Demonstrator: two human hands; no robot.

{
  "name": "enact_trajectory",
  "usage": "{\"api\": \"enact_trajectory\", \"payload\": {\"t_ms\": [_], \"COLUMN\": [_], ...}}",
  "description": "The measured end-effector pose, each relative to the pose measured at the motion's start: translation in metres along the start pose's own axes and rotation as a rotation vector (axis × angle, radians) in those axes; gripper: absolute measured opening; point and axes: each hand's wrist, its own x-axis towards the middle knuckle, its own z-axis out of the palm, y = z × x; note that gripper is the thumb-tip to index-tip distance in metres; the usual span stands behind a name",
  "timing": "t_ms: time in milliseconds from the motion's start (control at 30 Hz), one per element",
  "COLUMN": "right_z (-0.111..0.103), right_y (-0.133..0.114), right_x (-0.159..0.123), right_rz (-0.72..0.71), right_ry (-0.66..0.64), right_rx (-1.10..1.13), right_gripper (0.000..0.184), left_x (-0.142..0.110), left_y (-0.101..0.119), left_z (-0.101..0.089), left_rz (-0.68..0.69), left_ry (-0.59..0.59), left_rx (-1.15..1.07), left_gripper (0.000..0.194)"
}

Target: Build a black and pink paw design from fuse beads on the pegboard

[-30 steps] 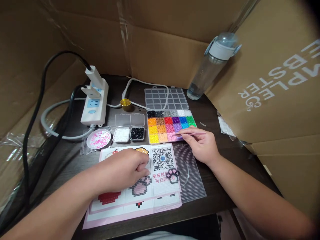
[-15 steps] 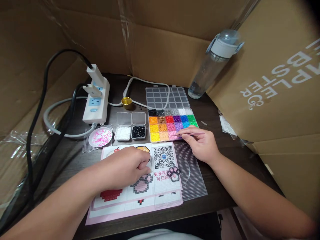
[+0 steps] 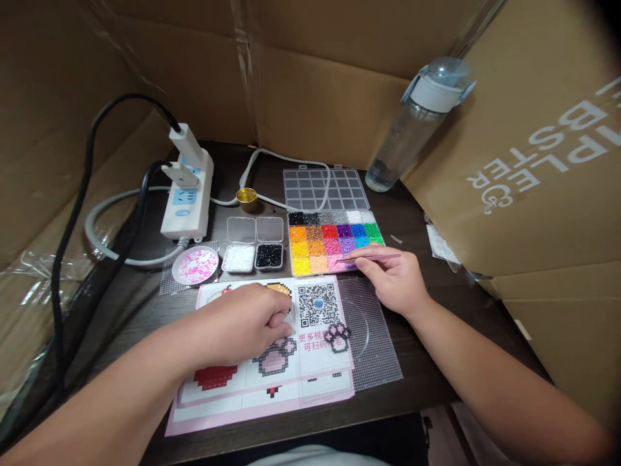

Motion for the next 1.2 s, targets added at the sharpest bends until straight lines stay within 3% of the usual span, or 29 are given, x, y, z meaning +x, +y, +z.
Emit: {"api": "enact_trajectory", "payload": {"t_ms": [1200], "right_z": [-0.0018], "right_y": [-0.0003], "right_x": [0.0011], "right_rz": [0.014], "right_ry": [-0.01], "right_rx": [-0.004], "right_gripper": [0.016], "left_x": [0.0003], "left_y": [-0.0014], "left_z": [0.002], "left_rz": [0.003], "left_ry": [0.014], "left_rx": [-0.019], "left_gripper": [0.036]}}
